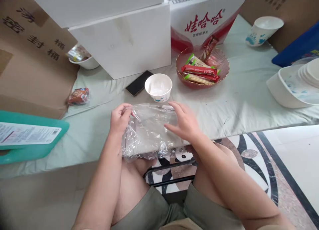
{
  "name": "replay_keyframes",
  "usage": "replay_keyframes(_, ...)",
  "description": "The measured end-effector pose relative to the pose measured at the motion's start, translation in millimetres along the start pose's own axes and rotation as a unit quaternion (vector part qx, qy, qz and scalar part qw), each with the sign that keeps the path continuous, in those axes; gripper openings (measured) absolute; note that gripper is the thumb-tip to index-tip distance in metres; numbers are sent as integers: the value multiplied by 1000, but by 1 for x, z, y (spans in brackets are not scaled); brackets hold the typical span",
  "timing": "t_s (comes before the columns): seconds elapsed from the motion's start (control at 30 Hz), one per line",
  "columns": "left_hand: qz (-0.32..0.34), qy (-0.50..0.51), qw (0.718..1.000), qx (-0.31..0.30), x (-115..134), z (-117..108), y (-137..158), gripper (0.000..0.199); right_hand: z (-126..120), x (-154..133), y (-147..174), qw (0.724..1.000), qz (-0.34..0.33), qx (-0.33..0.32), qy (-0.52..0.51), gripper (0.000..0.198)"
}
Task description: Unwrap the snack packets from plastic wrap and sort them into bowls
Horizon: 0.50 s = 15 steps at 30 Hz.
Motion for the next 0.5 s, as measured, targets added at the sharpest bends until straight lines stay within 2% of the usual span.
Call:
replay_keyframes(0.1, -16, 20, 1000, -10, -9, -8, 1, 19, 4, 14, -6, 999, 11, 35, 14, 28)
replay_keyframes(0.17, -24, 19, 999, -9, -13, -13, 0, 19, 3, 18, -11, 997, 35, 62, -10, 12)
replay_keyframes(0.23, -25, 19, 999, -4, -16, -17, -2, 15, -2, 19, -12, 989, 96, 98, -48, 8)
replay_keyframes(0.33, -27, 19, 999, 3, -17, -19, -6, 12, -10, 21, -9, 961, 195, 154, -122, 10)
replay_keyframes(0.5, -41, 41, 998, -17, -14, -15, -8, 7, -13, 33, -5, 919, 263, 212, -202, 10)
Point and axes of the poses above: each hand's wrist, its own y-axis away from the middle knuckle, its own z-axis out of the palm, x = y × z, the point moved 5 cm from there along -y, towards the middle knuckle, and after that the axes turned 8 degrees about -z, right-handed, at the moved point
